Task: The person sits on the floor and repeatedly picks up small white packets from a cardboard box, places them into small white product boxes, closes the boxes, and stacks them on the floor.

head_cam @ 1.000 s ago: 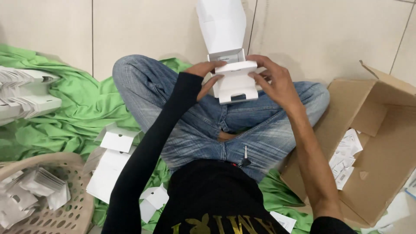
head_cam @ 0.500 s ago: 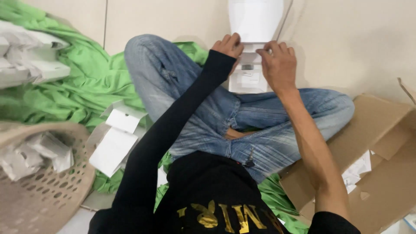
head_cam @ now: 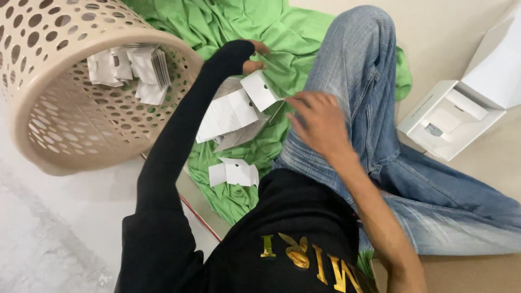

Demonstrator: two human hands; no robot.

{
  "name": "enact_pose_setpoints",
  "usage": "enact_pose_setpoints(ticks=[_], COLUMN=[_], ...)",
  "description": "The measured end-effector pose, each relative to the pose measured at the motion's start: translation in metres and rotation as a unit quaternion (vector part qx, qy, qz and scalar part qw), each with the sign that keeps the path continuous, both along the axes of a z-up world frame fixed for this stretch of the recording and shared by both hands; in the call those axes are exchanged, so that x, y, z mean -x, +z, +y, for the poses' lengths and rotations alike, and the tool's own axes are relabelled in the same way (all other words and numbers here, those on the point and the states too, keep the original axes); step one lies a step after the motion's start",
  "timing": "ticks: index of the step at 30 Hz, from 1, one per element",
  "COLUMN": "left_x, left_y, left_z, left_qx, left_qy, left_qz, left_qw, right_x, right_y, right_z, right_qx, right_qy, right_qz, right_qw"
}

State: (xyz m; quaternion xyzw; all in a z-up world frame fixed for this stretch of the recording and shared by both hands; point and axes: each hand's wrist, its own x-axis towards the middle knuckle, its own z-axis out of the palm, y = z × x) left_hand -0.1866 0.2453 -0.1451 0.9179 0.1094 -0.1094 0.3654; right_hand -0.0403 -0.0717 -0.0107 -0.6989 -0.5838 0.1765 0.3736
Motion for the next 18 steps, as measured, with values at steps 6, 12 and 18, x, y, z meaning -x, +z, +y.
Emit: enact_pose_setpoints(ticks=[6, 12, 18], left_x=[0.034, 0.047, 0.009], left_y=[-0.077, -0.107, 0.028], left_z=[0.045, 0.039, 0.020], left_qx=[0.221, 0.268, 0.304], left_qy=[0.029, 0.077, 0.125], left_qz=[0.125, 0.185, 0.141], left_qw=[0.967, 0.943, 0.934], right_x=[0.065, 0.065, 0.052], right_y=[-0.123, -0.155, -0.115], right_z=[0.062, 0.066, 0.051], right_qx=[0.206, 0.154, 0.128], right_qy=[0.048, 0.034, 0.049], right_qz=[-0.222, -0.207, -0.183], right_qw=[0.952, 0.966, 0.974])
